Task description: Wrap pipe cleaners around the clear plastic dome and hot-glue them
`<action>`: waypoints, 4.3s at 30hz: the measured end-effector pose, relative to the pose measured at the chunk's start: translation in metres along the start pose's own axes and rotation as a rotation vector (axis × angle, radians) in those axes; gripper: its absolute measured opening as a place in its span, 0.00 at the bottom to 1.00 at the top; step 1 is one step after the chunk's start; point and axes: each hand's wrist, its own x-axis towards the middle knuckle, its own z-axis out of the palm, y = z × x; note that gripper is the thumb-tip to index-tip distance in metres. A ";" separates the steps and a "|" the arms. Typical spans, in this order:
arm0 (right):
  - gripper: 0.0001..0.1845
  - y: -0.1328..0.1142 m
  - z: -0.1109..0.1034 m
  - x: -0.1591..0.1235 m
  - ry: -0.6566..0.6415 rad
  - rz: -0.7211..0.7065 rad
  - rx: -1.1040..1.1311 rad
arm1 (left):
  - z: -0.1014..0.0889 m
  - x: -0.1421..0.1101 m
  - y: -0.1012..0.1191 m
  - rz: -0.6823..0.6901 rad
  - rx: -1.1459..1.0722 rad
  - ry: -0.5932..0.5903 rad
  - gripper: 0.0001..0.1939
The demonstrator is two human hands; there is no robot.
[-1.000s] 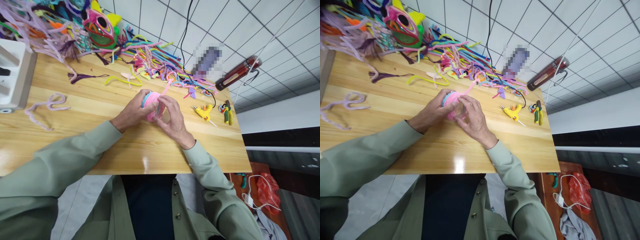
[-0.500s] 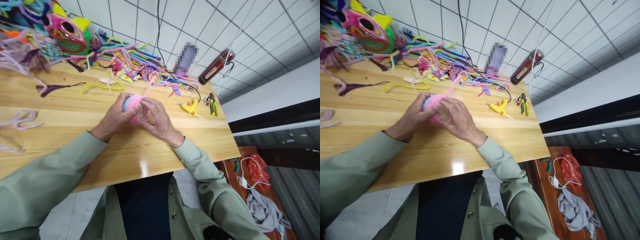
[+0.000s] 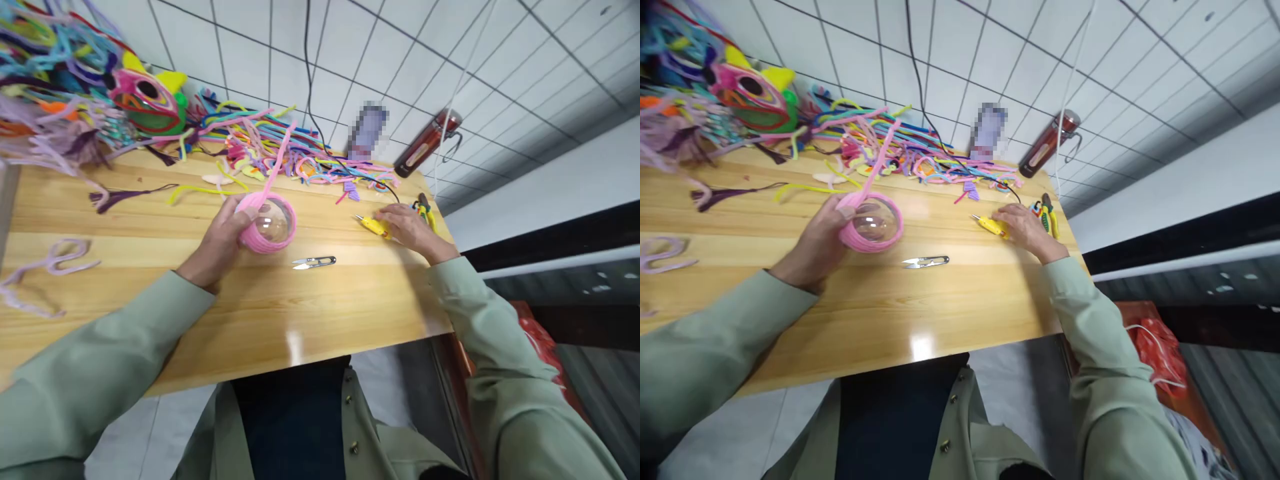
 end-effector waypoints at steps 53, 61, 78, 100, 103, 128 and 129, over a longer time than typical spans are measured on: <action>0.14 -0.195 -0.022 0.056 0.037 0.202 1.237 | 0.011 -0.007 0.004 -0.011 -0.167 -0.023 0.40; 0.16 -0.202 -0.031 0.054 -0.007 0.225 1.255 | 0.011 -0.007 0.000 0.026 -0.196 -0.043 0.38; 0.13 -0.199 -0.025 0.048 -0.001 0.198 1.167 | 0.012 -0.007 0.004 0.008 -0.194 -0.048 0.37; 0.16 -0.198 -0.023 0.051 0.037 0.143 1.101 | 0.014 -0.007 0.002 -0.082 -0.305 -0.067 0.35; 0.16 -0.199 -0.024 0.051 0.031 0.159 1.117 | 0.014 -0.006 0.002 -0.084 -0.308 -0.074 0.36; 0.19 -0.202 -0.027 0.050 0.032 0.168 1.078 | 0.013 -0.006 -0.003 -0.055 -0.286 -0.088 0.35; 0.20 -0.202 -0.027 0.050 0.034 0.163 1.075 | 0.013 -0.006 -0.003 -0.053 -0.285 -0.085 0.35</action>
